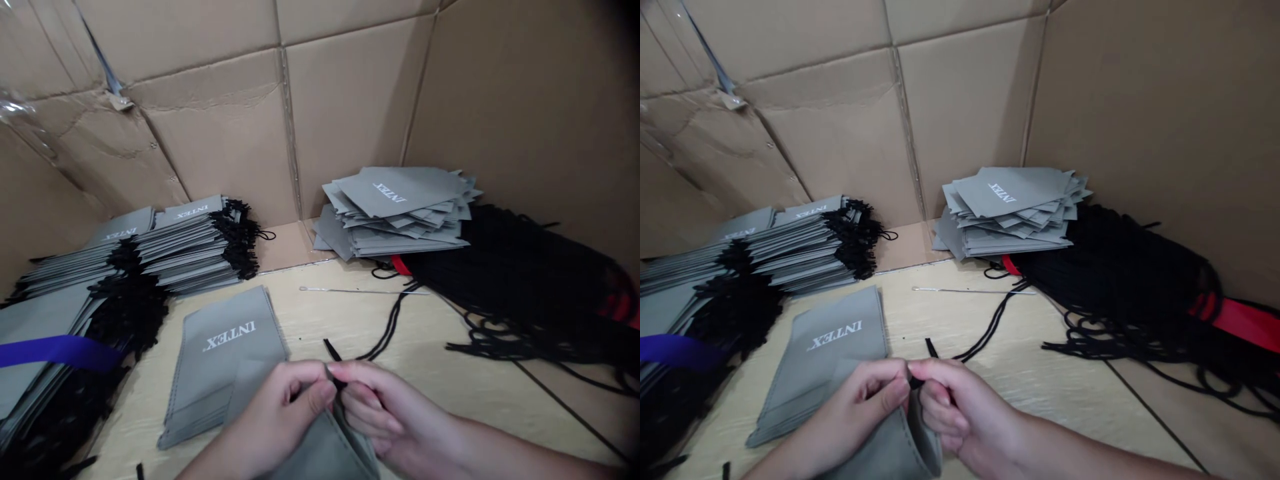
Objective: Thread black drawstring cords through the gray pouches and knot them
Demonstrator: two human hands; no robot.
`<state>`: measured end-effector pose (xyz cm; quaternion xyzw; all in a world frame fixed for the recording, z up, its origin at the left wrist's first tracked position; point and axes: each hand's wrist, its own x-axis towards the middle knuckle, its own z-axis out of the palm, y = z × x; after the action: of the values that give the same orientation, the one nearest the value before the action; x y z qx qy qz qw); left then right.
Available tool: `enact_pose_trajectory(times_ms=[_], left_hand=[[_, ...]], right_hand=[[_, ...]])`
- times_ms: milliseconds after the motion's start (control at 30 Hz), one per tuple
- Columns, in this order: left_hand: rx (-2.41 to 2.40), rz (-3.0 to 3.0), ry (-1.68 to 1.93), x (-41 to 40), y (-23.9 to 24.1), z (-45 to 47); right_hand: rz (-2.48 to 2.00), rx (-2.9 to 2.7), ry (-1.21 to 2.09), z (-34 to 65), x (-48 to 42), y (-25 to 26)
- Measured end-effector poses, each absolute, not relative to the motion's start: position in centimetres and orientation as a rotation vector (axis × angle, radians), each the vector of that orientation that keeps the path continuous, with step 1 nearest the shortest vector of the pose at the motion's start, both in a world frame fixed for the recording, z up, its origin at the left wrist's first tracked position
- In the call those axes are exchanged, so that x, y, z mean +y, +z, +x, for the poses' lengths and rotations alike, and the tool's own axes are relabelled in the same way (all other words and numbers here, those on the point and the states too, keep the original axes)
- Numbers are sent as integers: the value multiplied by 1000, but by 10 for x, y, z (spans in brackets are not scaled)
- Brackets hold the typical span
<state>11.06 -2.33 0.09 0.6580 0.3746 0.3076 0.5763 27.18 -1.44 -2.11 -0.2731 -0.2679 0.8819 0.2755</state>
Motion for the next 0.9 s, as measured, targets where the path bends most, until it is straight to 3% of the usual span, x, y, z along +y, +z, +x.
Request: enact_pose_trajectory(times_ms=[233, 400, 567, 767, 900], left_hand=[[939, 1629, 654, -26, 8, 105], [956, 1676, 574, -26, 6, 98], [984, 1588, 590, -19, 2, 96], [985, 1495, 593, -17, -5, 96], [900, 1434, 579, -19, -7, 99]], right_hand=[[-850, -682, 2312, 280, -20, 10], [-818, -1002, 2184, 279, -11, -7], [-848, -1581, 1804, 283, 2, -28], [-905, -2173, 1032, 290, -1, -22], [-767, -2381, 844, 287, -4, -23]])
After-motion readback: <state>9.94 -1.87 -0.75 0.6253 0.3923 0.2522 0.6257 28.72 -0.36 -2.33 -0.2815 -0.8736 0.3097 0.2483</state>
